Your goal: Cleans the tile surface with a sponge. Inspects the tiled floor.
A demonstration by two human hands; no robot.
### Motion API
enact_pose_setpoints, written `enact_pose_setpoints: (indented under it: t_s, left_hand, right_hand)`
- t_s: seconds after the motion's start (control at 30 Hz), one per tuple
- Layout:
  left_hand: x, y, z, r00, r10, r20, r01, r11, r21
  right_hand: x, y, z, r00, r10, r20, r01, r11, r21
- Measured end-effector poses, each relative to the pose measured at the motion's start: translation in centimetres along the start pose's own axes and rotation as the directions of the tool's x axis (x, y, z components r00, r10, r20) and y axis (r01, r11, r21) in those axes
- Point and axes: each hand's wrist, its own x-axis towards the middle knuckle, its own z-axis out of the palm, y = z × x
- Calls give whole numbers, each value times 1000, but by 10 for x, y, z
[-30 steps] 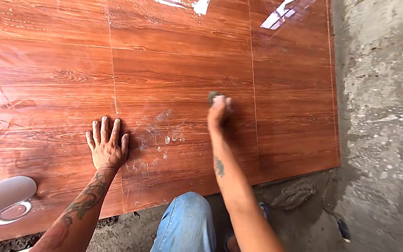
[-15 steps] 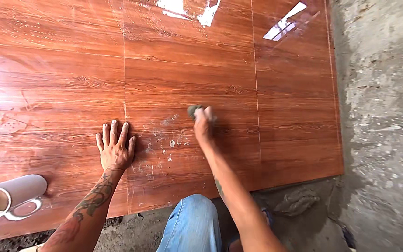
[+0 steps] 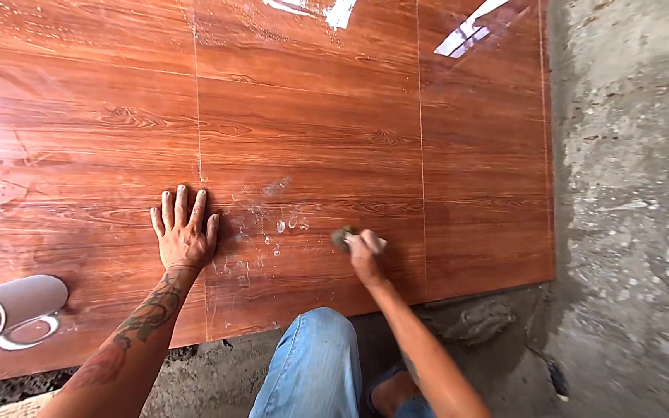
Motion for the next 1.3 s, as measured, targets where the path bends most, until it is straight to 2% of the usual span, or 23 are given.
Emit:
enact_pose_setpoints:
  t_s: [0.03, 0.1, 0.13, 0.17, 0.2, 0.27, 0.33, 0.37, 0.4, 0.47, 0.53, 0.57, 0.63, 0.73, 0.8, 0.87, 0.93, 0.97, 1.03, 1.1, 1.13, 1.2, 1.3]
  left_hand:
    - [0, 0, 0, 1000, -6, 3, 6, 1000, 6]
    - [-3, 0, -1, 1000, -12, 14, 12, 1000, 13]
    - [-2, 0, -1, 1000, -9, 12, 9, 1000, 14]
    - [-1, -1, 0, 1000, -4, 11, 3, 1000, 14]
    - [-2, -3, 0, 1000, 0, 17, 0, 1000, 10]
    - [-2, -1, -1, 1000, -2, 23, 2, 1000, -5]
    - [-3, 1, -4, 999, -5, 39, 5, 1000, -8]
    - [-1, 2, -4, 999, -9, 36, 10, 1000, -7]
    - [0, 2, -4, 999, -14, 32, 14, 1000, -4]
    - [-3, 1, -2, 999, -22, 34, 22, 1000, 5]
    - [-1, 0, -1, 999, -13, 36, 12, 1000, 15]
    - [-2, -1, -1, 999, -10, 39, 9, 1000, 17]
    - [0, -1, -1, 999, -5, 33, 5, 1000, 4]
    - [-3, 0, -4, 999, -11, 33, 11, 1000, -6]
    - [-1, 0, -3, 999, -15, 31, 15, 1000, 0]
    - [-3, -2, -1, 1000, -10, 30, 10, 1000, 7]
    - [-8, -4, 1, 1000, -9, 30, 9, 1000, 7]
    - [-6, -5, 0, 1000, -4, 30, 3, 1000, 5]
    - [-3, -4, 0, 1000, -2, 28, 2, 1000, -6]
    - [-7, -3, -1, 999, -13, 38, 13, 1000, -17]
    - [-6, -1, -1, 999, -17, 38, 17, 1000, -14]
    - [-2, 0, -2, 1000, -17, 26, 17, 1000, -10]
    - [-6, 1, -5, 1000, 0, 21, 0, 1000, -12]
  right_hand:
    - [-3, 23, -11, 998, 62, 3, -62, 997, -40]
    - [10, 52, -18, 938, 345, -16, -345, 937, -59]
    - [19, 47, -12, 891, 451, -48, -452, 891, -38]
    - [19, 25, -5, 866, 497, -58, -498, 867, -16]
    - [4, -5, 0, 880, 474, -23, -474, 881, 8]
    - [-47, -39, 6, 973, 229, -21, -228, 973, 47]
    - [-76, -21, -18, 998, 49, 49, -51, 998, 26]
    - [-69, -1, -31, 995, 55, 84, -54, 998, -20]
    - [-51, 17, -39, 986, 141, 90, -136, 989, -61]
    - [-4, 40, -29, 916, 398, 45, -396, 917, -51]
    - [25, 6, -6, 869, 494, -18, -494, 869, -11]
    - [20, -25, 5, 892, 452, -11, -452, 892, -4]
    - [-22, -60, 19, 967, 252, -40, -250, 967, 44]
    - [-78, -35, -8, 998, 57, 24, -58, 998, 33]
    - [-51, -8, -21, 994, 104, 46, -103, 995, -15]
    - [7, 9, -9, 949, 316, 18, -316, 948, -29]
    - [45, 7, 13, 901, 426, -78, -429, 902, -34]
    - [37, -4, 15, 906, 420, -60, -422, 906, -40]
    - [-30, -22, 5, 949, 313, 29, -312, 950, -25]
    - [-112, -21, -16, 973, 226, 53, -227, 974, 3]
    - [-133, -18, -25, 979, 199, 51, -200, 980, 15]
    - [-115, -14, -29, 985, 165, 50, -166, 986, 25]
    - [-10, -9, -5, 974, 222, 37, -222, 975, -4]
